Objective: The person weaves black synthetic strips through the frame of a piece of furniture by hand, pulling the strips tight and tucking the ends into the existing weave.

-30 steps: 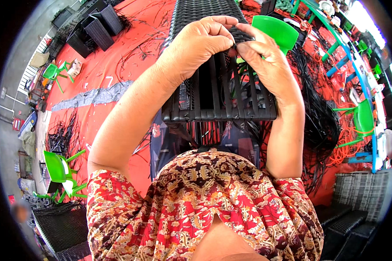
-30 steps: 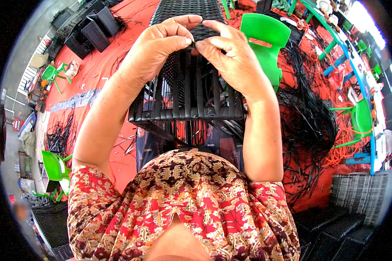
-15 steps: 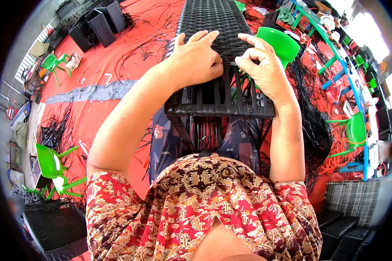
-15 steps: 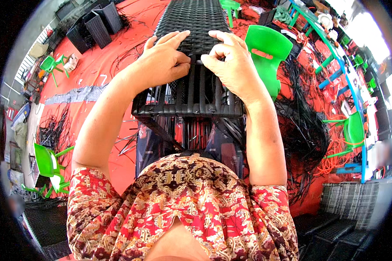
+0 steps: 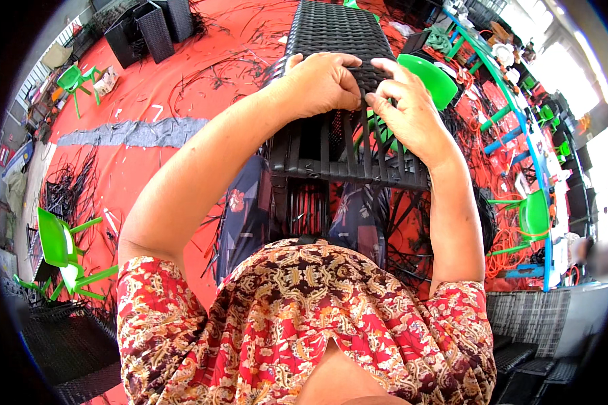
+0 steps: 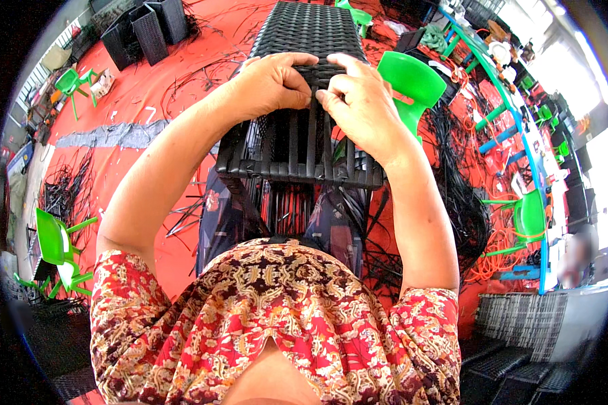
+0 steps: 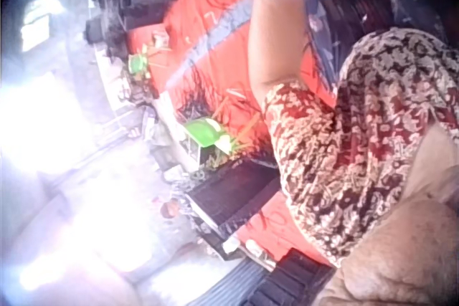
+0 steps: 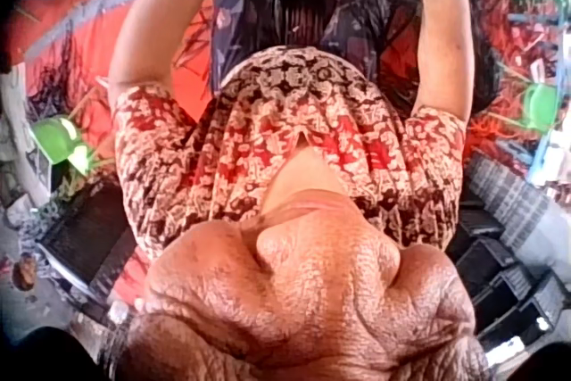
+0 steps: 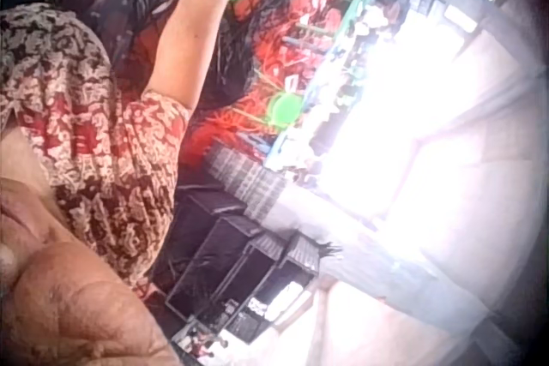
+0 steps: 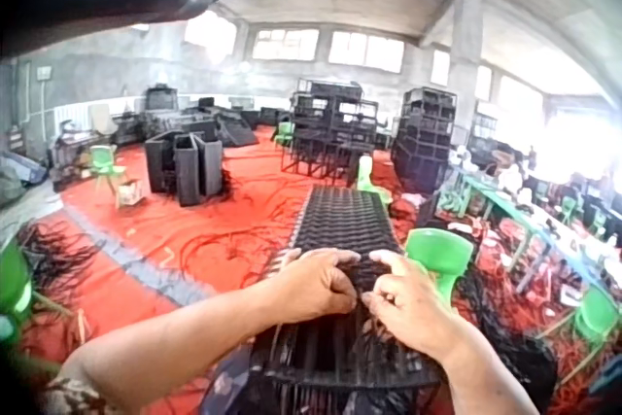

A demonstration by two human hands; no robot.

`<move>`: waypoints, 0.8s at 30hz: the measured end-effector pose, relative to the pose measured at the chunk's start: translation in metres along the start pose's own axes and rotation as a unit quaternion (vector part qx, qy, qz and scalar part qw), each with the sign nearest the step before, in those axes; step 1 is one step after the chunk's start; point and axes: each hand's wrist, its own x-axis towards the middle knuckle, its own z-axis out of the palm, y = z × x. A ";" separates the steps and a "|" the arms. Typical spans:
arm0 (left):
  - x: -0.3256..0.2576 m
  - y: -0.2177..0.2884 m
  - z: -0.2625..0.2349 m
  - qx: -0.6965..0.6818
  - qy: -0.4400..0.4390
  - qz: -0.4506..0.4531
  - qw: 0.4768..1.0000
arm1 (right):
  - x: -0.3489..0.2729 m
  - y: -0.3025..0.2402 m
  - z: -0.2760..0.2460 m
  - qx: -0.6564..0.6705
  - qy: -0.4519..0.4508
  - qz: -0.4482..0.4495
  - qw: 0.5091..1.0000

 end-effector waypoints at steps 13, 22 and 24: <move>-0.034 -0.013 -0.010 -0.213 0.161 0.020 0.964 | 0.015 -0.002 0.008 0.297 -0.077 0.078 0.949; -0.042 -0.018 -0.003 0.211 0.079 0.002 0.974 | 0.023 -0.002 0.011 0.284 -0.123 0.054 0.949; -0.038 -0.022 -0.002 0.142 0.078 -0.008 0.987 | 0.023 -0.005 0.012 0.257 -0.116 0.039 0.959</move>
